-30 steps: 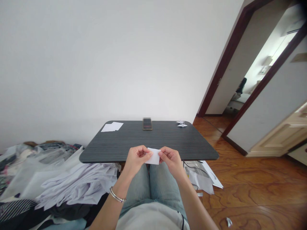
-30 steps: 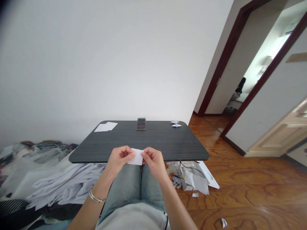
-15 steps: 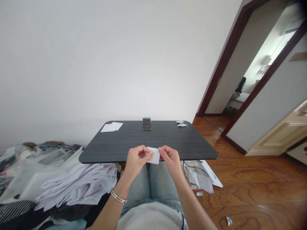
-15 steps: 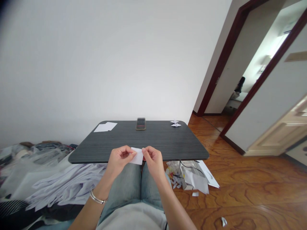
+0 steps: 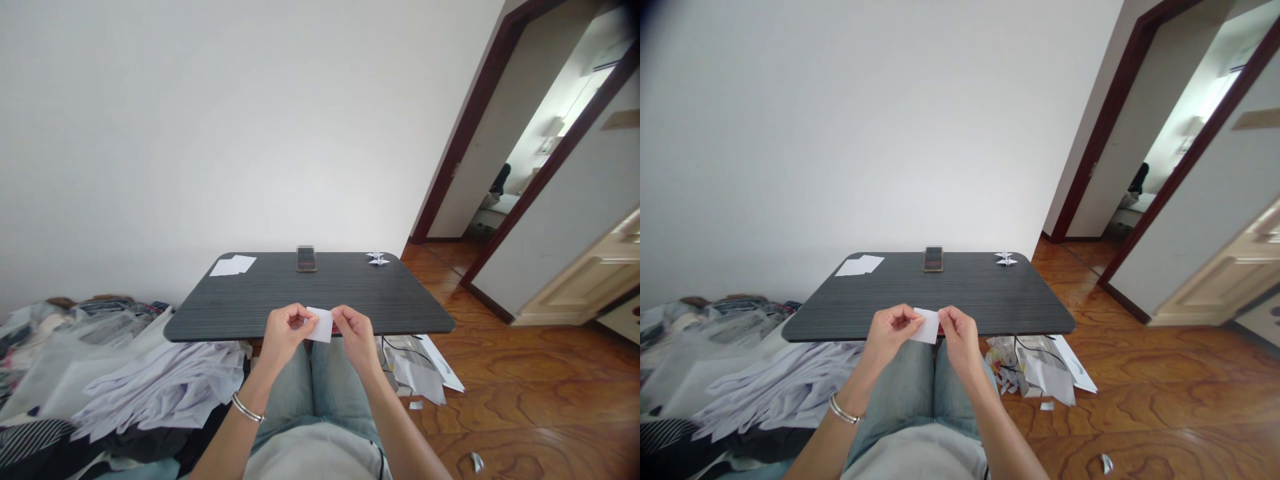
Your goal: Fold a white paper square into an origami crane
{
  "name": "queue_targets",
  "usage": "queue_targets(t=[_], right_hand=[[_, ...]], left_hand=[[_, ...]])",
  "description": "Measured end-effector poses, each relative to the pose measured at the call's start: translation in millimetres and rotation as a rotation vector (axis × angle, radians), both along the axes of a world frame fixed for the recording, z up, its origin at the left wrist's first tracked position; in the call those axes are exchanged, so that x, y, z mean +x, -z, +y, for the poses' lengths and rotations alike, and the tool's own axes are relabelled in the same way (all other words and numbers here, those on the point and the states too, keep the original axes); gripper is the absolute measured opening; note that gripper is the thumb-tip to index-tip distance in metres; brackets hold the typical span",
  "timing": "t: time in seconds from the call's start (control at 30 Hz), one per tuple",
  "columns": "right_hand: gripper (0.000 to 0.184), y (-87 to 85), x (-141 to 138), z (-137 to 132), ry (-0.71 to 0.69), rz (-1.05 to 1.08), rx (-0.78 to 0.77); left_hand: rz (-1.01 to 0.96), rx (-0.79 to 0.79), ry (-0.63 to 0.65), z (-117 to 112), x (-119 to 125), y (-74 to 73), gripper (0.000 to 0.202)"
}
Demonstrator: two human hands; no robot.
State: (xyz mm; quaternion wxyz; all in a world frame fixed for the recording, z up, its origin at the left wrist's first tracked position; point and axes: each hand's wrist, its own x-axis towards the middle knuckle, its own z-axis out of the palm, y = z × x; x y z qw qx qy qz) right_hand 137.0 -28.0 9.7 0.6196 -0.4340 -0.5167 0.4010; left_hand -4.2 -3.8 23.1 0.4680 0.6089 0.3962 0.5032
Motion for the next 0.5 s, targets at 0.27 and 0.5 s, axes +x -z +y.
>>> queue_targets(t=[0.27, 0.5], right_hand=[[0.030, -4.8, -1.0, -3.1, -0.007, 0.051, 0.015], [0.037, -3.8, -0.1, -1.0, 0.021, 0.037, 0.015]], left_hand=[[0.001, -0.021, 0.004, -2.7, -0.8, -4.4, 0.019], [-0.009, -0.020, 0.018, -1.9, -0.4, -2.9, 0.020]])
